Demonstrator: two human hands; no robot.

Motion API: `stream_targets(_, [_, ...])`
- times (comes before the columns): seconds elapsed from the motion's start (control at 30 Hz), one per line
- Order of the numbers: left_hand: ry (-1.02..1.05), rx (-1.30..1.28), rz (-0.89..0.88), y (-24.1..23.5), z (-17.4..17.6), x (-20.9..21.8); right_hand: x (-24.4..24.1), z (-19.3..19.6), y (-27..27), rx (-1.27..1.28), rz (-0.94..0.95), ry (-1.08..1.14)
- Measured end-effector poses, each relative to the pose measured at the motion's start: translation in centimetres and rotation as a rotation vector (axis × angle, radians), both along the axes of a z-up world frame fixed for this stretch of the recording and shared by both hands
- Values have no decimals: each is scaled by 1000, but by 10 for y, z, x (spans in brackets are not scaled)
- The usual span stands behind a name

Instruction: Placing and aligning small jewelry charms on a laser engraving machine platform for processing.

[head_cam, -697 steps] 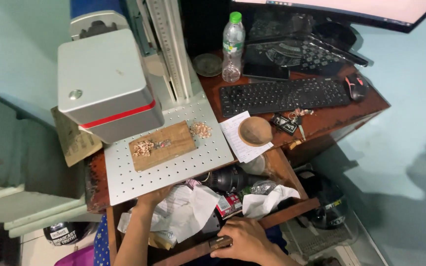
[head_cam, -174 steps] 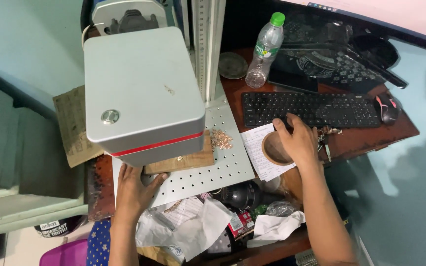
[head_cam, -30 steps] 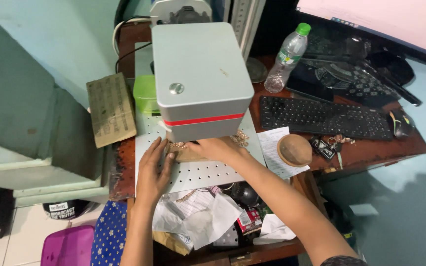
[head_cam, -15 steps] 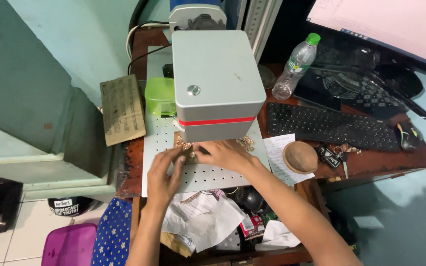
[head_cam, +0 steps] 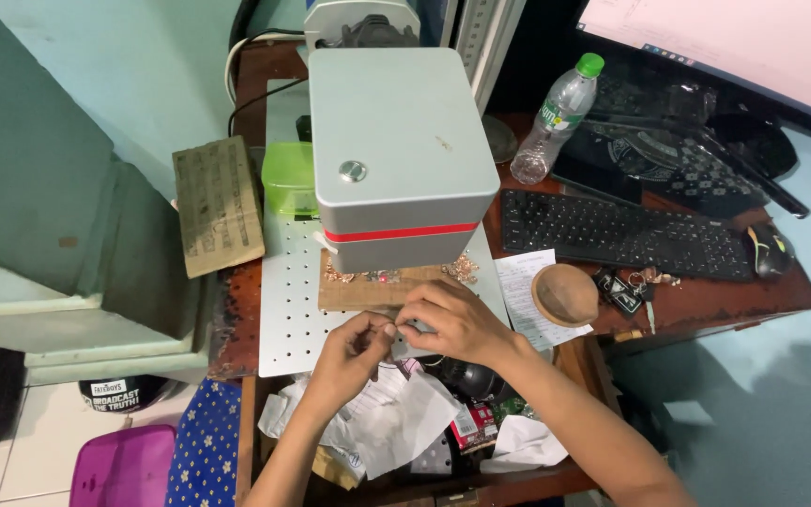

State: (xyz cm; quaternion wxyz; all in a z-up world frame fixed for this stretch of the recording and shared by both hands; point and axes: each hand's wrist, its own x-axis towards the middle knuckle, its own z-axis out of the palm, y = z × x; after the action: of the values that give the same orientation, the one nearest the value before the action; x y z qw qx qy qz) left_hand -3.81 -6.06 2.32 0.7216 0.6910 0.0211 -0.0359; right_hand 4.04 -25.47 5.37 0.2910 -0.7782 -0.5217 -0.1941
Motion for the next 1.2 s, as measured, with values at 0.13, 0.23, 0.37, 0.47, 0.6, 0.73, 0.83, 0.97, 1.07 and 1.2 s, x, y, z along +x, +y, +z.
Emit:
stream_targets(0.13, [-24,45,-15,-2,-9,3,2,-4,-4,30,19,25])
stream_targets(0.23, [-25,55,-4,-3,-18,5,1,5,-2,45,58,24])
stream_targets(0.37, [-8,74,28,-3,-21,5,7,10,3,6,97,-17])
stream_targets(0.47, [1,49,57,-4,-13,4,13,13,8,-34,116,-57])
stream_targets(0.6, [-1,11,100,-3,-7,4,17,22,14,-130,118,-101])
stream_targets(0.73, [-7,-11,118,-2,-7,4,18,27,14,-135,135,-27])
stream_targets(0.83, [-18,0,129,-5,-5,4,25,18,11,-149,132,-42])
stream_targets(0.97, [5,-44,175,-5,-4,4,34,12,9,-205,54,-19])
stream_targets(1.07, [20,-61,208,-5,-14,6,47,10,5,-283,7,86])
stream_targets(1.2, [23,-64,217,-5,-7,5,78,-11,14,-334,-13,-75])
